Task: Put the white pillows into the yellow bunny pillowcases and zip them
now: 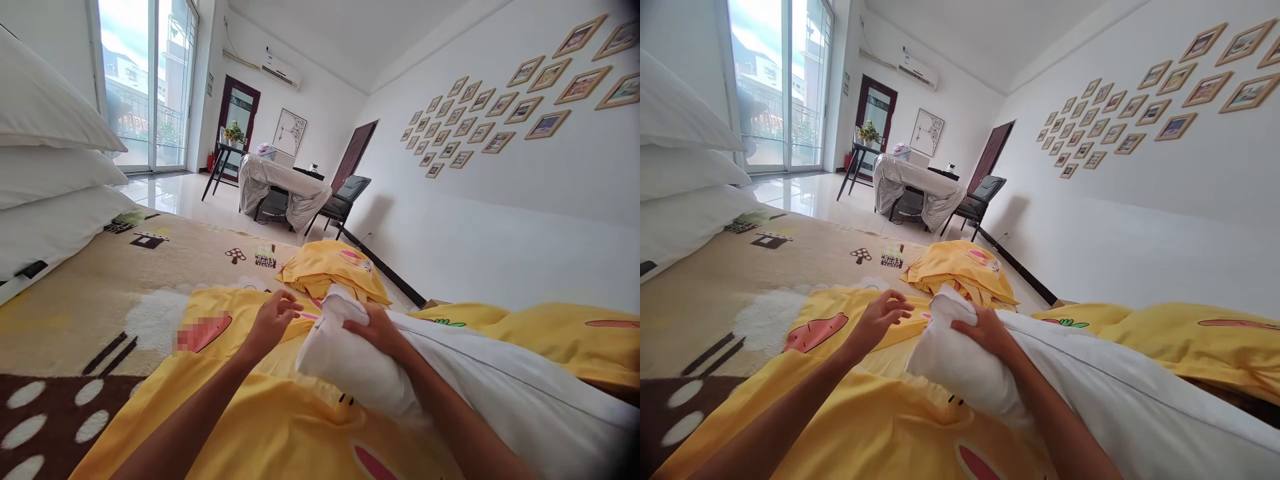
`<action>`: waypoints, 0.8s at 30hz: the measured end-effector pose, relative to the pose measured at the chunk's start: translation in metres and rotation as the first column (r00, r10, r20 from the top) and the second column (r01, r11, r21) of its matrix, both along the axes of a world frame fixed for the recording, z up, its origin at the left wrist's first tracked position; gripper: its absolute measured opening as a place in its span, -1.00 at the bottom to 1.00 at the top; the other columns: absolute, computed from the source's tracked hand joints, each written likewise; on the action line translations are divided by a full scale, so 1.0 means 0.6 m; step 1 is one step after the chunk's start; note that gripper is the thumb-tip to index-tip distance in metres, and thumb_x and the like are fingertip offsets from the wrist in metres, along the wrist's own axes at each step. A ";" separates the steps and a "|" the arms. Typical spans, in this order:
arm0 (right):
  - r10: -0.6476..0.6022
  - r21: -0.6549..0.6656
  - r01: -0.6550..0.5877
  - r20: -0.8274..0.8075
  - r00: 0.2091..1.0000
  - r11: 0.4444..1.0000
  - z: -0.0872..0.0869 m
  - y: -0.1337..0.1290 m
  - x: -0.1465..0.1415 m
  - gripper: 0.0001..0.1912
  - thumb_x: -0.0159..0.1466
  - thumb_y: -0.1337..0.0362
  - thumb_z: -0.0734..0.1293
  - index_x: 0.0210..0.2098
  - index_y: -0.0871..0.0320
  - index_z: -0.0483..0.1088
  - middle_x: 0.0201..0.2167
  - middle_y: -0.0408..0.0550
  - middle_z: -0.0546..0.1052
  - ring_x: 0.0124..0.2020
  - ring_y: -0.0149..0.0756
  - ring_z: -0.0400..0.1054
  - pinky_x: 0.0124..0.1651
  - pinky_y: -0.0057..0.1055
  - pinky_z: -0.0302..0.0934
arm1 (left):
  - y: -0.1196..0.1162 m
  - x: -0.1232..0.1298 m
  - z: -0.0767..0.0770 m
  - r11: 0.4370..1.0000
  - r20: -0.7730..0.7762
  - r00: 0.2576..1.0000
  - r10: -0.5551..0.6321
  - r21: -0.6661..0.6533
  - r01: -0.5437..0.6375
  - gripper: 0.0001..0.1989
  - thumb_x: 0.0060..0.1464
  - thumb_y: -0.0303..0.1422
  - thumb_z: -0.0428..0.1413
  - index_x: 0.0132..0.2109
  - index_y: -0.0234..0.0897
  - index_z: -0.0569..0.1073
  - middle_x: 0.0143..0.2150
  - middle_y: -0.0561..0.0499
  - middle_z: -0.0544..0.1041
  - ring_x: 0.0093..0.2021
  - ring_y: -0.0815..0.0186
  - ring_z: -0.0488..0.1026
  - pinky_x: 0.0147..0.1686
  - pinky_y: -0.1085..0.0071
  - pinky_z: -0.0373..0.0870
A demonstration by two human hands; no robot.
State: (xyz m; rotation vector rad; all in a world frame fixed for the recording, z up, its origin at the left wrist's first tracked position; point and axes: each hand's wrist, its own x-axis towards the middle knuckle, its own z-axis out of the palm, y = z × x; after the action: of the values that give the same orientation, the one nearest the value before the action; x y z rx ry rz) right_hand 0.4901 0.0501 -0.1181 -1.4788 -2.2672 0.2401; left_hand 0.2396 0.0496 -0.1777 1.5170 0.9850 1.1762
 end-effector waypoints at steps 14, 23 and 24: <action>-0.190 0.805 -0.053 0.203 0.960 0.591 0.102 -0.002 0.094 -0.70 0.05 -0.03 0.26 -0.54 0.07 0.22 -0.63 -0.03 0.33 -0.54 -0.21 0.23 -0.40 -0.26 0.12 | -0.087 0.077 -0.049 0.618 -0.730 0.283 -0.622 -0.236 0.750 -0.35 0.00 -0.08 0.07 0.21 -0.24 0.32 0.12 -0.26 0.42 0.10 -0.12 0.36 0.00 0.05 0.28; 0.310 0.209 -0.398 0.356 0.882 0.893 -0.070 -0.001 -0.037 -0.62 0.25 -0.01 0.13 -0.23 0.20 0.30 -0.39 0.08 0.49 -0.37 -0.17 0.36 -0.32 -0.30 0.17 | -0.032 -0.022 -0.018 0.817 -0.848 0.357 -0.392 -0.142 0.559 -0.87 -0.16 -0.47 0.11 -0.57 -0.18 0.50 -0.58 0.06 0.47 -0.58 0.32 0.32 -0.56 0.46 0.16; 0.315 0.179 -0.387 0.329 0.890 0.905 -0.073 -0.001 -0.043 -0.64 0.27 0.03 0.12 -0.20 0.20 0.29 -0.35 0.08 0.50 -0.34 -0.17 0.37 -0.29 -0.30 0.18 | -0.023 -0.034 -0.019 0.866 -0.874 0.370 -0.315 -0.105 0.489 -0.83 -0.17 -0.52 0.07 -0.61 -0.22 0.46 -0.60 0.03 0.44 -0.61 0.32 0.28 -0.57 0.45 0.13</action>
State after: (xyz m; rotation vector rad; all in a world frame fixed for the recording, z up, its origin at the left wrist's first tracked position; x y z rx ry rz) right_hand 0.4645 0.0496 -0.1618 -1.0223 -2.6866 -0.1614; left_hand 0.2191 0.0357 -0.1890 2.4286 1.0278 0.0042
